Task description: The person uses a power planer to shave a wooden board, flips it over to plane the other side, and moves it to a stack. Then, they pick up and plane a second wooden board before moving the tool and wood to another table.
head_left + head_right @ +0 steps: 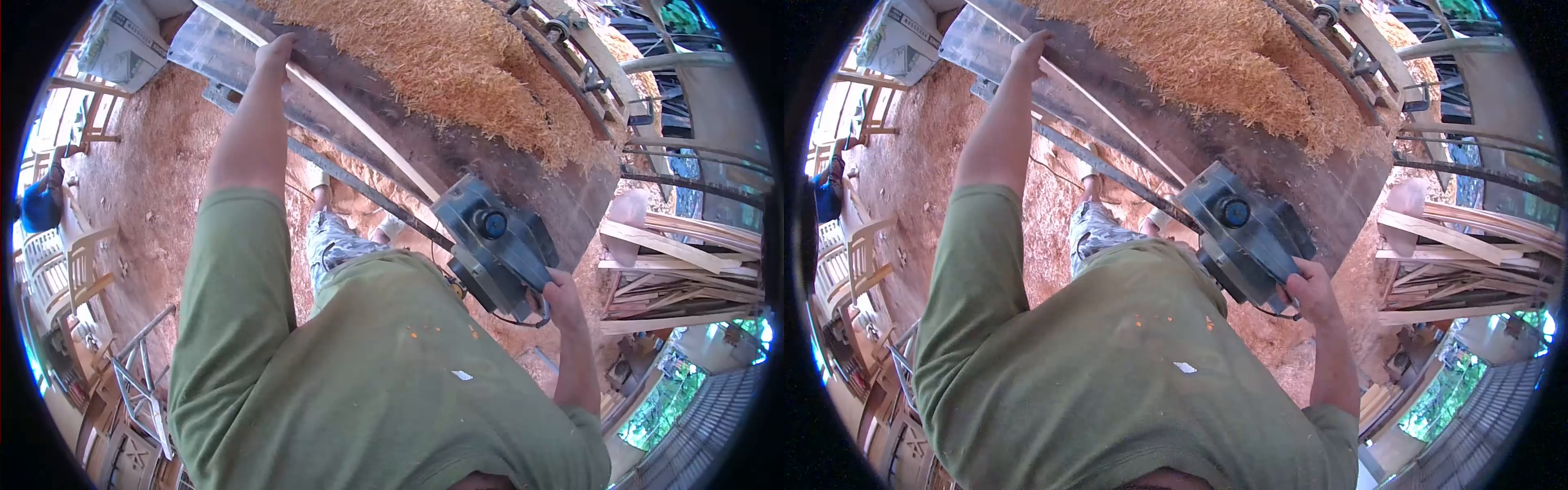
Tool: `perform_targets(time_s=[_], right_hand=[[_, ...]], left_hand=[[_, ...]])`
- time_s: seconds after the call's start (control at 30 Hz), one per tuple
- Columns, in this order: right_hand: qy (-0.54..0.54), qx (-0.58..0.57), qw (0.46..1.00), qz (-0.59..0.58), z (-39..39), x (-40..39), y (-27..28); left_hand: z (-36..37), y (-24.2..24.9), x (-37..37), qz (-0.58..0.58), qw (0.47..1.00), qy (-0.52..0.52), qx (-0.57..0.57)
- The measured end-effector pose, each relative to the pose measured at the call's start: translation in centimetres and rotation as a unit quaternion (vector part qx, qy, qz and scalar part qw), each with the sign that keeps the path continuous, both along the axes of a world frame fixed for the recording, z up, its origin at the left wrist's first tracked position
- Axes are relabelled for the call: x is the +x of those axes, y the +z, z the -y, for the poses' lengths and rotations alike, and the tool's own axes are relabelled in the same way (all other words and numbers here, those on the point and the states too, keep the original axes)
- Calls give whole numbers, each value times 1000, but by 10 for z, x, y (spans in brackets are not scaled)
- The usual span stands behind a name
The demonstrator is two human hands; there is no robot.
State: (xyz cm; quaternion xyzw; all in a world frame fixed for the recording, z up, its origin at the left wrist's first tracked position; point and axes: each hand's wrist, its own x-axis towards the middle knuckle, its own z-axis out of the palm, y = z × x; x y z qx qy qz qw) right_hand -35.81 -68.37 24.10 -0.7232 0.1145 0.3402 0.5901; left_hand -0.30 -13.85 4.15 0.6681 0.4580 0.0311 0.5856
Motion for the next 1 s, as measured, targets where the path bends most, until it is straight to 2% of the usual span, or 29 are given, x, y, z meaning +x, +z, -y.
perform_targets(time_s=[0.07,0.1,0.13,0.2,0.37,0.47,0.57,0.7,0.8,0.83,0.87,0.9,0.93,0.97,1.0], right_hand=[[-4,-19,1000,-10,0,1,2],[-10,-38,999,-12,0,4,2],[-11,-40,999,-15,1,6,1],[7,2,1000,-20,3,9,0],[-3,-32,999,-42,-38,35,5],[17,-60,998,-28,-77,62,2],[47,-115,992,-3,-138,105,8],[74,-52,995,44,-207,167,4],[116,-1,989,89,-253,216,-9],[116,28,987,106,-263,227,-12],[106,29,988,111,-267,230,-11],[111,29,989,98,-270,232,-9],[119,28,989,84,-270,233,-7],[122,26,989,74,-265,229,-7],[118,27,990,74,-258,221,-7]], left_hand=[[13,15,-15,-62,995,-65,-42],[3,-12,-6,-20,995,-76,-62],[3,-11,-5,-23,995,-77,-64],[1,-10,-7,-34,994,-97,-27],[6,-16,-10,-6,998,-64,16],[6,-17,-9,-15,996,-68,54],[11,3,-19,4,994,-104,23],[7,2,-17,-8,992,-120,23],[-7,4,-13,-72,978,-195,23],[-25,-6,-8,16,982,-171,84],[-29,9,-7,108,974,-143,142],[-17,17,-5,113,971,-152,145],[18,64,-26,247,944,-146,161],[42,90,-42,374,901,-135,172],[52,81,-52,361,903,-220,74]])
